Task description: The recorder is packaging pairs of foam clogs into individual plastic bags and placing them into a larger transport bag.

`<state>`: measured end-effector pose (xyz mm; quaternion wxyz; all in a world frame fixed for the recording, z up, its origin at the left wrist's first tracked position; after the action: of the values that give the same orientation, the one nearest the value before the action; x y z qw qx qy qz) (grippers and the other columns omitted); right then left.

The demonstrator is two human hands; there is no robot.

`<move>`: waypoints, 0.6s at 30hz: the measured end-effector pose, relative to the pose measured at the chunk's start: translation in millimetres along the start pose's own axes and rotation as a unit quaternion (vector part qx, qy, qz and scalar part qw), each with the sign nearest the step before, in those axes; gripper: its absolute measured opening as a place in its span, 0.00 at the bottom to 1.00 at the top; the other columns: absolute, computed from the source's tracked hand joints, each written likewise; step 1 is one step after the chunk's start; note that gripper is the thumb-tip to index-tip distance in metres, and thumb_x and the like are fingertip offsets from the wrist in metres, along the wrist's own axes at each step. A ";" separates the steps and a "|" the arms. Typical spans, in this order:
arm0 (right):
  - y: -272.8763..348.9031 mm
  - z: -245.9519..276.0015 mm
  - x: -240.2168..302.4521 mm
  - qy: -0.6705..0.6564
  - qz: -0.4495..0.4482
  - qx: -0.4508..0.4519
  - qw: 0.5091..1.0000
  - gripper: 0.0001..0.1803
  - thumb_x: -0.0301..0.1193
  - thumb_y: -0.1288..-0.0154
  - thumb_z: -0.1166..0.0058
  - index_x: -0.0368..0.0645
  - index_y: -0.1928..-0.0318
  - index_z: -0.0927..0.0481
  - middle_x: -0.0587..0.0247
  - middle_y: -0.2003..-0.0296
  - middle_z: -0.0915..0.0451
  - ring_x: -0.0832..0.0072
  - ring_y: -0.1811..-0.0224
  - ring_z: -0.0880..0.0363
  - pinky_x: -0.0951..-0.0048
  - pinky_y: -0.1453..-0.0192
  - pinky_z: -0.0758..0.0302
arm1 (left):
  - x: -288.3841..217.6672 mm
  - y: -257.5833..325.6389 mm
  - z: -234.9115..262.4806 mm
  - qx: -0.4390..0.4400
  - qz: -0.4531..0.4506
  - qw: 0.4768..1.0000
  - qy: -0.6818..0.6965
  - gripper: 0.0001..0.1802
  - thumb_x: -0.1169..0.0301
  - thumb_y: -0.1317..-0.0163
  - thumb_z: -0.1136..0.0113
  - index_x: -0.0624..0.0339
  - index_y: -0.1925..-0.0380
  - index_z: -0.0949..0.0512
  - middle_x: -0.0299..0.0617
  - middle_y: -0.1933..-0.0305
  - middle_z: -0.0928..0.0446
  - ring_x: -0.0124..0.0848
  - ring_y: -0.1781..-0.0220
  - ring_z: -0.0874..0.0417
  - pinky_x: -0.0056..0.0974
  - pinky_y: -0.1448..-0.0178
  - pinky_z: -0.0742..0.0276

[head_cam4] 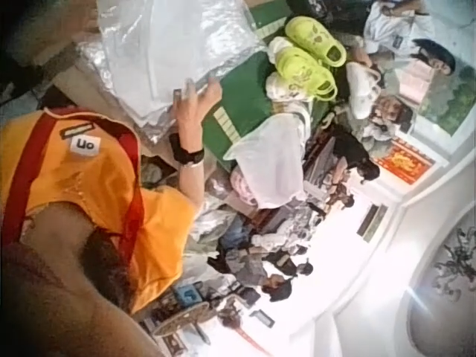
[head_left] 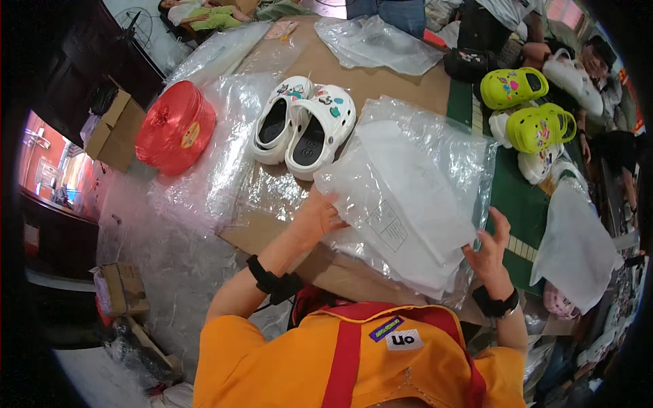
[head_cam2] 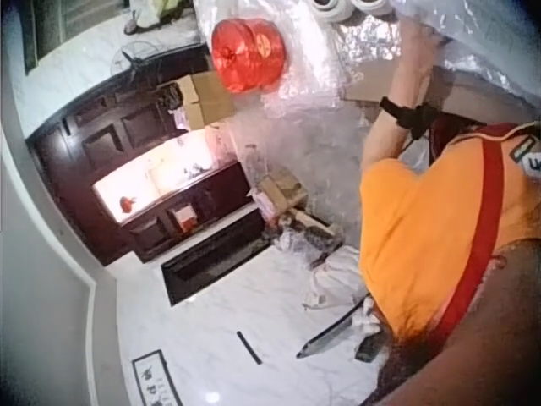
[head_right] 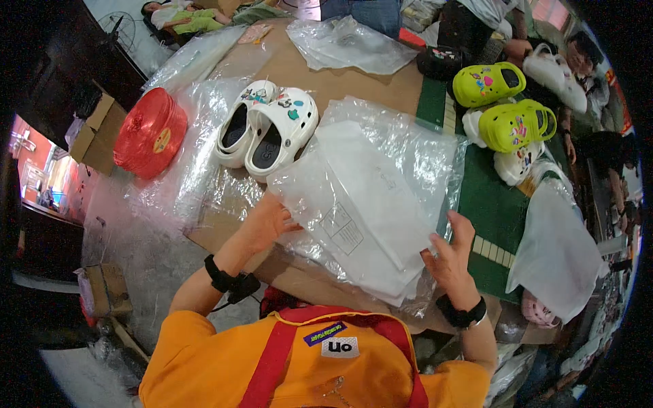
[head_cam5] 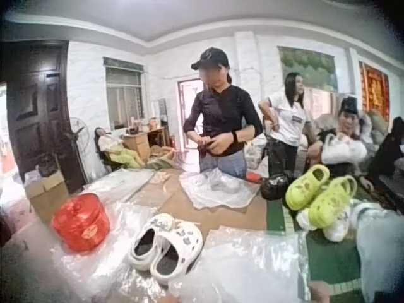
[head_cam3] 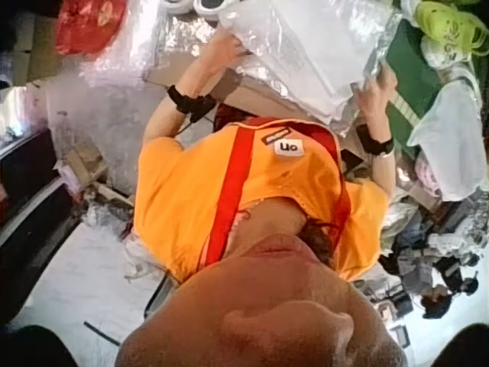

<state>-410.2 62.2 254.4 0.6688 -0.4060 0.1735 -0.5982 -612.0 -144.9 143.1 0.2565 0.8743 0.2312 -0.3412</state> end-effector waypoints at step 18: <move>98.4 -25.0 -130.2 -0.383 -0.599 -0.070 0.699 0.30 0.26 0.43 0.52 0.44 0.40 0.46 0.60 0.51 0.31 0.72 0.56 0.28 0.69 0.61 0.26 | -17.3 16.0 48.9 -0.119 -0.048 0.970 -0.205 0.17 0.75 0.43 0.48 0.62 0.52 0.33 0.36 0.70 0.26 0.24 0.75 0.27 0.28 0.71 0.30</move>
<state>-392.5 172.0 132.3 0.1475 -0.6644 -0.3361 -0.6511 -637.5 -190.6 129.0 0.3838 0.7365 0.2544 -0.4955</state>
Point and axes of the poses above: each hand's wrist, its own y-axis away from the middle knuckle, its own z-axis out of the back of the hand, x = y × z, the point moved 10 cm from there along -y, towards the middle knuckle
